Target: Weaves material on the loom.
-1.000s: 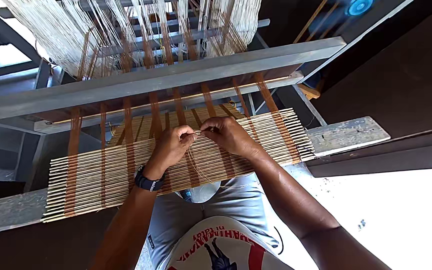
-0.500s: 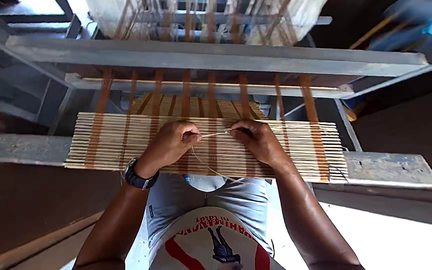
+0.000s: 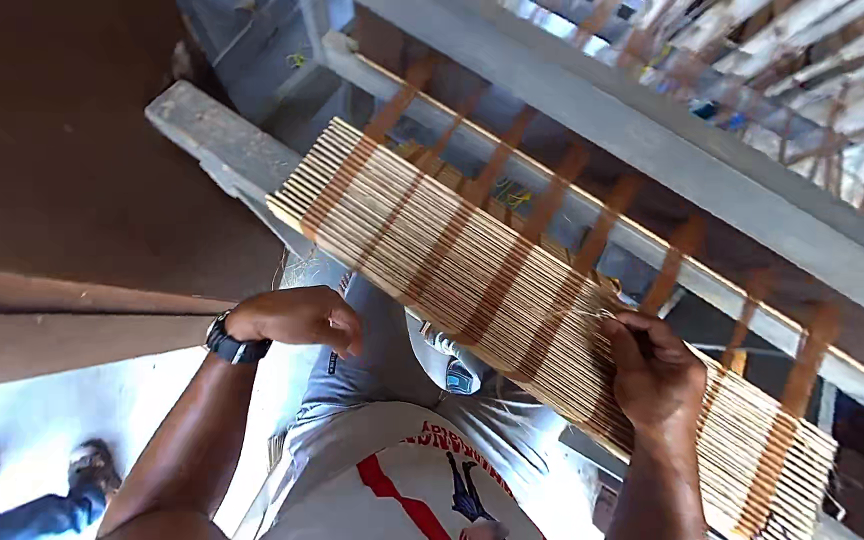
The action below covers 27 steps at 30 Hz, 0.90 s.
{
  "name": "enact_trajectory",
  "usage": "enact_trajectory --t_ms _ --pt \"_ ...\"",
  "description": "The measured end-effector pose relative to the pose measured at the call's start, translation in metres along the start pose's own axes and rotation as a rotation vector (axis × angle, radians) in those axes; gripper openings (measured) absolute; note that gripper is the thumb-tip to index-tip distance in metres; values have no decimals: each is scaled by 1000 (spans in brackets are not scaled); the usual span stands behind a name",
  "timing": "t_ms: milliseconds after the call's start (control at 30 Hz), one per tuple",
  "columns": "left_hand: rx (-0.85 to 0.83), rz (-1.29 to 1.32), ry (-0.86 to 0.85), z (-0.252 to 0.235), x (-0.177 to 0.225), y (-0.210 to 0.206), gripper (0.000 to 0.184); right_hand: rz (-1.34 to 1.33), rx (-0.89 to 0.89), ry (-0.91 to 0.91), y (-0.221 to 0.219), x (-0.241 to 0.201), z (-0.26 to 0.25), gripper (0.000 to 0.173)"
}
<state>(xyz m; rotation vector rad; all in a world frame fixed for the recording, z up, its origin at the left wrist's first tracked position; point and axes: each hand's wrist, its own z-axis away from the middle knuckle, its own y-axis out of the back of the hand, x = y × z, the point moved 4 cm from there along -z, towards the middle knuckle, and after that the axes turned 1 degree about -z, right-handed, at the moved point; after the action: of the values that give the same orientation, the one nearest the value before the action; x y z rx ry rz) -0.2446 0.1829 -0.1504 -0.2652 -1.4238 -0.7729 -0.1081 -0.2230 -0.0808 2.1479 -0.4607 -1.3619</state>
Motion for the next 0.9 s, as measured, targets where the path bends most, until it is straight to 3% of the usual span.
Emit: enact_trajectory --t_ms 167,333,467,633,800,833,900 --pt "246 223 592 5 -140 -15 36 30 18 19 -6 -8 0 15" --pt "491 456 775 -7 -231 -42 42 58 -11 -25 -5 -10 0 13" --pt "499 545 799 -28 -258 -46 42 59 -39 -54 -6 -12 -2 9" --pt "545 515 824 -58 -292 -21 43 111 -30 -54 -6 -13 -2 6" --pt "624 352 816 -97 -354 9 39 336 96 -67 -16 -21 9 22" --pt "679 284 802 -98 -349 15 39 401 124 -83 -20 -22 12 25" --pt "620 324 974 -73 -269 42 44 544 168 -99 -26 -28 13 27"
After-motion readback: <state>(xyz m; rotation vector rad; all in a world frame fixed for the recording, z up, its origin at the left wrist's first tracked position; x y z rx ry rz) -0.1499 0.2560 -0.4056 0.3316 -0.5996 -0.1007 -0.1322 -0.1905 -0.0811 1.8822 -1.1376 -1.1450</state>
